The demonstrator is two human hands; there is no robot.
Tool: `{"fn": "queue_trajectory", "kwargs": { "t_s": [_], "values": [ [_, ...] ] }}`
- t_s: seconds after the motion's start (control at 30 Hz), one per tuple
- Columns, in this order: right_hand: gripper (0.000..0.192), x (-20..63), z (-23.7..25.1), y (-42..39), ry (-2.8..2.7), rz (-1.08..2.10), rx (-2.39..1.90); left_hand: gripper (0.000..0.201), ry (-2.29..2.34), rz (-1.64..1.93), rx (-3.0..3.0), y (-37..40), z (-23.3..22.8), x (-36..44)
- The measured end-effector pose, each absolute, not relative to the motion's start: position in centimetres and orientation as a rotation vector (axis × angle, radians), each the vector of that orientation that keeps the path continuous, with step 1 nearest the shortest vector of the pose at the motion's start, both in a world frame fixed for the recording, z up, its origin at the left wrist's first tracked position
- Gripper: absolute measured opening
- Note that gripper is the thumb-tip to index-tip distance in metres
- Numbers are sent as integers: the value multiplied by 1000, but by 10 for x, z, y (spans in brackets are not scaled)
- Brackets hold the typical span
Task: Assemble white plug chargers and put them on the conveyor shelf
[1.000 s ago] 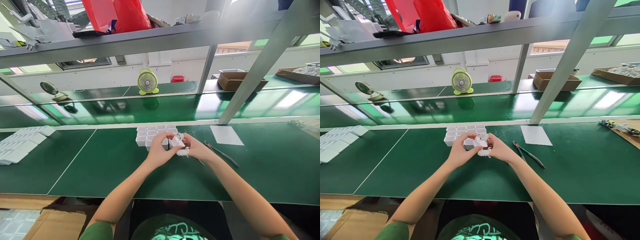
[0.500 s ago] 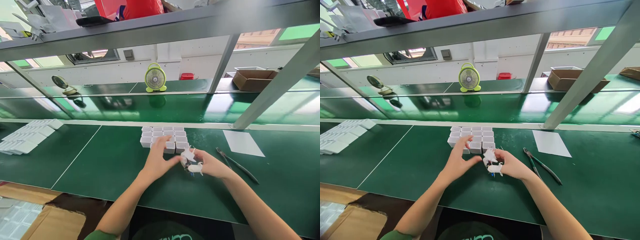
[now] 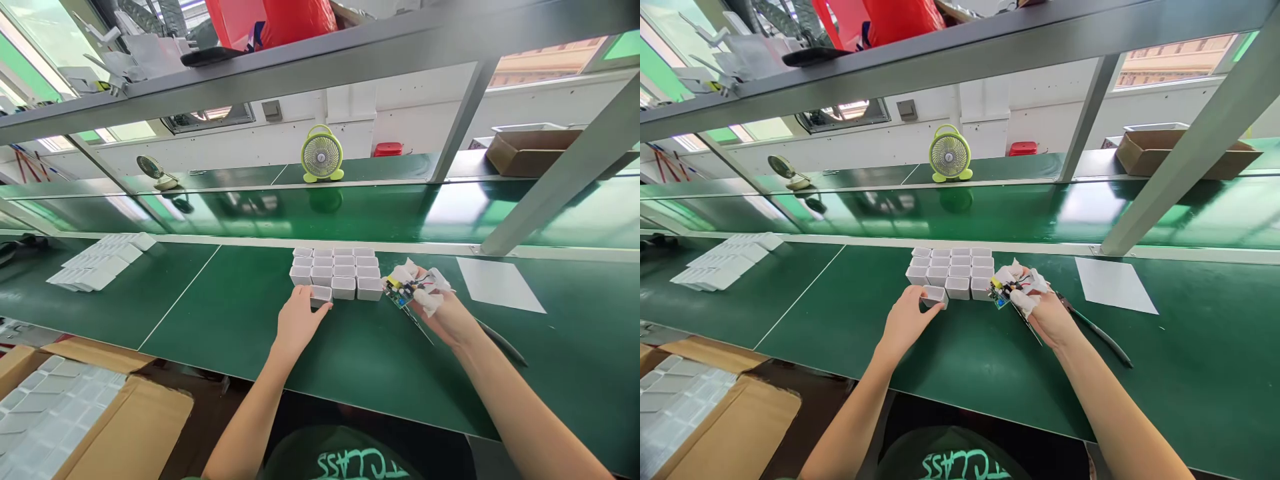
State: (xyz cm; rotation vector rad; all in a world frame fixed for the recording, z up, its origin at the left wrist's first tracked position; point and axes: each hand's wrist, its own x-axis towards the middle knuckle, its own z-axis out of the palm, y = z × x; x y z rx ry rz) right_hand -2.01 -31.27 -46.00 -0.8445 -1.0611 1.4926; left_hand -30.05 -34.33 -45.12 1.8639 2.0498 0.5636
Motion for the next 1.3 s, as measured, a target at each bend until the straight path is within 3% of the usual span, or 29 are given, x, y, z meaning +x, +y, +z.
{"fn": "queue_trajectory", "kwargs": {
  "t_s": [0.07,0.17,0.23,0.57,0.73,0.83,0.97,1.13,1.2,1.3],
  "values": [
    [53,-21,-457,-313,-1048,1495,-826,37,2021,627,1826,-347,-452,-303],
    [52,-21,-453,-314,-1051,1502,-786,71,1959,727,1779,-354,-456,-304],
    [51,-21,-452,-314,-1042,1496,-770,81,1910,753,1761,-360,-459,-302],
    [50,-16,-462,-304,-1039,1464,-796,80,1523,614,1793,-372,-452,-314],
    [54,-18,-463,-308,-1035,1395,-773,46,1315,607,1829,-352,-452,-302],
    [61,-21,-460,-316,-1051,1429,-740,36,1252,622,1848,-347,-449,-290],
    [66,-22,-455,-324,-1093,1458,-754,49,1227,541,1901,-350,-449,-282],
    [60,-19,-456,-322,-1110,1427,-811,96,1173,475,1808,-365,-459,-290],
    [58,-19,-457,-321,-1133,1407,-848,91,1089,412,1787,-368,-461,-293],
    [58,-20,-455,-322,-1145,1389,-877,64,1007,353,1838,-366,-459,-293]
  ]
}}
